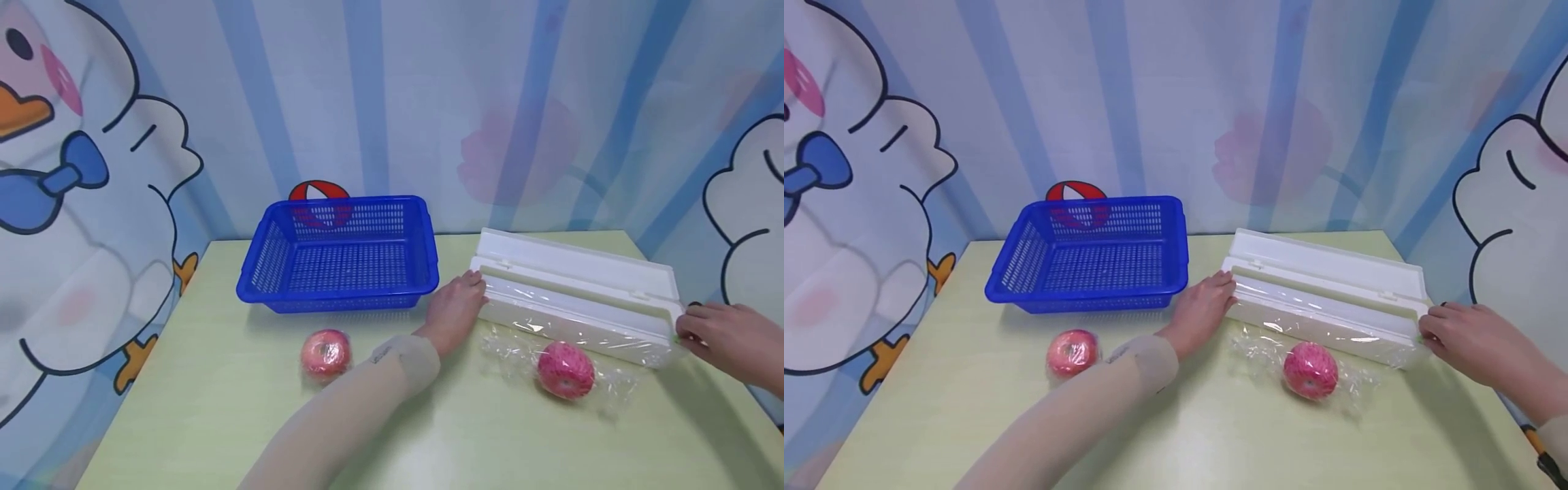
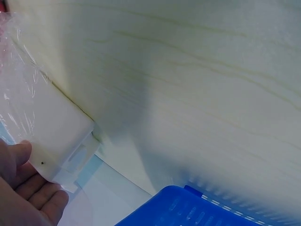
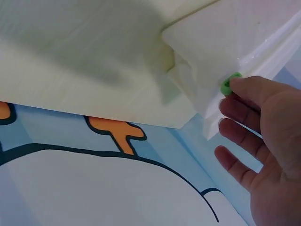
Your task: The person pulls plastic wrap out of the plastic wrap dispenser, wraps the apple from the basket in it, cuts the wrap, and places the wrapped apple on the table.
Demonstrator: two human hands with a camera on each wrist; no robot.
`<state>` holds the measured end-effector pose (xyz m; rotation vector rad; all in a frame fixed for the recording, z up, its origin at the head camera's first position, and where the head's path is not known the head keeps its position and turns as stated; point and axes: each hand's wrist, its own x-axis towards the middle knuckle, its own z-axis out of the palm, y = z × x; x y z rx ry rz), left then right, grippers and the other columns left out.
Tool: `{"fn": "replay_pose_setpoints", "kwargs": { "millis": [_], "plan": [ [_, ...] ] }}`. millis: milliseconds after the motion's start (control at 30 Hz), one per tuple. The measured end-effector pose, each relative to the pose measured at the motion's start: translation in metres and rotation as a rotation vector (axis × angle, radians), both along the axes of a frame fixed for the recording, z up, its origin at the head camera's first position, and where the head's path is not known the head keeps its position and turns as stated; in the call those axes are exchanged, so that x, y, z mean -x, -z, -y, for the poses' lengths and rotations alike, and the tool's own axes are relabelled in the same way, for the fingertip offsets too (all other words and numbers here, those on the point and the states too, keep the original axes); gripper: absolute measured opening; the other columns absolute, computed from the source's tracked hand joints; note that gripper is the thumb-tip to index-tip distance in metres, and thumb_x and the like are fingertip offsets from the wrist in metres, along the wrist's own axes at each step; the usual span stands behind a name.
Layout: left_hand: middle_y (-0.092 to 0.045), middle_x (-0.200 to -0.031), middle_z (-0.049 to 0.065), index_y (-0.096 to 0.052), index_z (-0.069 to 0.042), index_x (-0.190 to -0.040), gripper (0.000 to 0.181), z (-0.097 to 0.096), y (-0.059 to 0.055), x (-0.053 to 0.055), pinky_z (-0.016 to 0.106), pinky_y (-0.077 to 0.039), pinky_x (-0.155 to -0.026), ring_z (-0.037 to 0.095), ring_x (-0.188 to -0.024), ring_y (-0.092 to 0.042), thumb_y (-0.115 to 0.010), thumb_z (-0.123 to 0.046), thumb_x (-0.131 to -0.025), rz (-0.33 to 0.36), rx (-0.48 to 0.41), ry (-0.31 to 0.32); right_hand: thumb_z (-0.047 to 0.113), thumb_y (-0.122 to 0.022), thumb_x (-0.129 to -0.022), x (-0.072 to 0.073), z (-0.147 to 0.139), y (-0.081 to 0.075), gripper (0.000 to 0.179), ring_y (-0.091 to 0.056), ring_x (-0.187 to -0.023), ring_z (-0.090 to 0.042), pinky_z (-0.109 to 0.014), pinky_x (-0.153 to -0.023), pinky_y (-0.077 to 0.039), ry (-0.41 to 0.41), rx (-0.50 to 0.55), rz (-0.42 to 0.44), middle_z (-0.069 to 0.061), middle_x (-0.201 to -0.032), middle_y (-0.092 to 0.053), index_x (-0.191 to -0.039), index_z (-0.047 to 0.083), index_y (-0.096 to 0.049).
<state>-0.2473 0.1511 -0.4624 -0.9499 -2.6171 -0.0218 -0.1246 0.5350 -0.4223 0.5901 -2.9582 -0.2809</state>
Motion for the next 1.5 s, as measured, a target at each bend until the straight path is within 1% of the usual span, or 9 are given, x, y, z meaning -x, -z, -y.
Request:
{"fn": "replay_pose_setpoints", "kwargs": {
  "millis": [133, 267, 400, 667, 900, 1000, 1100, 1300, 1500],
  "plan": [
    [-0.073, -0.136, -0.001, -0.077, -0.015, -0.122, 0.027, 0.002, -0.003, 0.001, 0.027, -0.055, -0.103, 0.014, -0.126, -0.068, -0.066, -0.035, -0.107, -0.004, 0.033, 0.019, 0.013, -0.090, -0.082, 0.007, 0.014, -0.003, 0.023, -0.063, -0.076, -0.030, -0.050, -0.069, -0.058, 0.044, 0.044, 0.042, -0.008, -0.087, -0.065, -0.091, 0.003, -0.071],
    [-0.073, -0.135, -0.002, -0.074, -0.016, -0.126, 0.026, 0.003, -0.005, 0.002, 0.037, -0.050, -0.114, 0.014, -0.128, -0.066, -0.064, -0.033, -0.108, 0.033, 0.037, 0.036, 0.025, -0.090, -0.086, 0.015, 0.033, 0.002, 0.032, -0.068, -0.088, -0.035, -0.058, -0.080, -0.060, 0.003, 0.117, 0.049, -0.011, -0.097, -0.069, -0.104, 0.003, -0.076],
    [-0.072, -0.134, -0.004, -0.071, -0.020, -0.129, 0.024, 0.003, -0.006, 0.000, 0.043, -0.044, -0.119, 0.014, -0.129, -0.065, -0.062, -0.031, -0.110, 0.053, 0.032, 0.058, 0.022, -0.093, -0.082, 0.021, 0.043, 0.009, 0.027, -0.065, -0.079, -0.026, -0.051, -0.072, -0.061, -0.051, 0.122, 0.025, -0.005, -0.091, -0.067, -0.097, 0.008, -0.075],
    [-0.076, -0.122, -0.005, -0.070, -0.020, -0.118, 0.012, 0.000, -0.005, -0.004, 0.041, -0.044, -0.119, 0.014, -0.120, -0.071, -0.062, -0.020, -0.110, -0.007, 0.012, 0.092, 0.016, -0.095, -0.075, 0.018, 0.045, 0.018, 0.029, -0.054, -0.069, -0.012, -0.037, -0.058, -0.052, -0.143, 0.150, -0.108, 0.008, -0.081, -0.058, -0.084, 0.018, -0.067],
    [-0.076, -0.112, -0.006, -0.071, -0.020, -0.109, 0.010, 0.002, -0.005, -0.003, 0.034, -0.049, -0.112, 0.012, -0.109, -0.073, -0.061, -0.020, -0.109, 0.015, -0.046, 0.100, 0.006, -0.097, -0.071, 0.014, 0.046, 0.018, 0.037, -0.052, -0.067, -0.010, -0.031, -0.055, -0.049, -0.130, 0.186, -0.101, 0.010, -0.078, -0.057, -0.080, 0.021, -0.063],
    [-0.075, -0.105, -0.006, -0.072, -0.019, -0.105, 0.007, 0.005, -0.006, -0.004, 0.028, -0.054, -0.096, 0.012, -0.099, -0.071, -0.065, -0.020, -0.106, 0.055, -0.100, 0.135, 0.007, -0.095, -0.075, 0.010, 0.049, 0.015, 0.034, -0.057, -0.069, -0.012, -0.034, -0.058, -0.054, -0.074, 0.195, -0.039, 0.008, -0.079, -0.060, -0.081, 0.019, -0.064],
    [-0.071, -0.101, -0.006, -0.072, -0.018, -0.104, 0.004, 0.008, -0.009, -0.008, 0.026, -0.052, -0.081, 0.012, -0.093, -0.065, -0.067, -0.018, -0.103, 0.112, -0.135, 0.158, 0.009, -0.092, -0.080, 0.005, 0.053, 0.012, 0.030, -0.061, -0.072, -0.014, -0.036, -0.061, -0.057, -0.014, 0.210, 0.022, 0.007, -0.080, -0.062, -0.082, 0.018, -0.064],
    [-0.069, -0.101, -0.003, -0.071, -0.018, -0.103, 0.004, 0.014, -0.011, -0.018, 0.023, -0.049, -0.081, 0.015, -0.093, -0.060, -0.068, -0.015, -0.100, 0.242, -0.209, 0.173, 0.012, -0.092, -0.083, -0.006, 0.061, 0.008, 0.026, -0.063, -0.074, -0.013, -0.038, -0.065, -0.061, 0.063, 0.246, 0.108, 0.007, -0.082, -0.063, -0.084, 0.018, -0.067],
    [-0.072, -0.105, 0.002, -0.069, -0.015, -0.101, 0.006, 0.022, -0.010, -0.025, 0.022, -0.051, -0.084, 0.014, -0.097, -0.064, -0.071, -0.011, -0.098, 0.403, -0.359, 0.157, 0.014, -0.092, -0.083, -0.013, 0.068, 0.007, 0.026, -0.065, -0.075, -0.013, -0.039, -0.067, -0.063, 0.074, 0.263, 0.115, 0.009, -0.082, -0.065, -0.084, 0.020, -0.067]
  ]
}}
